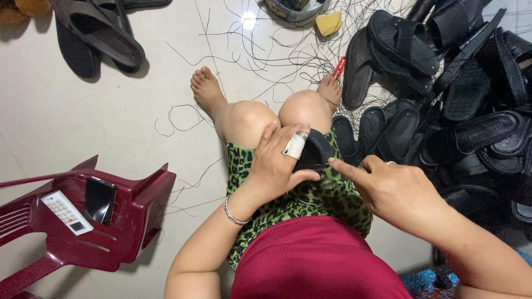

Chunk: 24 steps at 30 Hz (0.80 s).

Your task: The person sits on the floor and sews a black sandal using a needle and thread. They repeatedly push the needle through the sandal strap and pull the thread to secure it. The workspace includes a pile of other sandals and loose thread on the floor.

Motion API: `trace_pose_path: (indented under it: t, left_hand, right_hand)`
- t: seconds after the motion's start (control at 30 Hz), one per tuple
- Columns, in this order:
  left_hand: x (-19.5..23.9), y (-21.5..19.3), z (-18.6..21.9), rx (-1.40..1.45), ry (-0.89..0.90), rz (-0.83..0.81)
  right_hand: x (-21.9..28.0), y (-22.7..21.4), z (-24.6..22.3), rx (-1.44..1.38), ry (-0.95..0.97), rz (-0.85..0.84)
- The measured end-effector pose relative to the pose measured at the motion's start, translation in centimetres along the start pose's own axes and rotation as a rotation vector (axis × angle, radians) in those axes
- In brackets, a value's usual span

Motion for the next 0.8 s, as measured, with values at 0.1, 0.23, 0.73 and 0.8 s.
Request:
trace_pose_path:
  t: [0.1,0.23,0.73,0.8]
  left_hand:
    - [0.0,0.2,-0.3,0.008,0.006,-0.006]
    - [0.1,0.1,-0.4,0.016,0.021,-0.001]
    - [0.0,0.4,0.0,0.009,0.034,0.04]
    - [0.3,0.5,-0.3,0.038,0.031,0.062]
  right_hand:
    - [-0.2,0.3,0.5,-0.097,-0.027,-0.017]
    - [-0.1,0.3,0.4,-0.124,-0.046,0.083]
    - [-3.7,-2.1,-0.9,-0.126,-0.09,0.066]
    - [-4.7,-2.3,-0.9,-0.105,-0.122,0.095]
Point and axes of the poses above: each hand's wrist, its own x-axis away from the middle knuckle, its own y-axis out of the palm, z = x × y, the point moved 6 cm from there along -x, towards the middle knuckle, and after that the axes turned 8 degrees about -y, right-handed, at the moved point
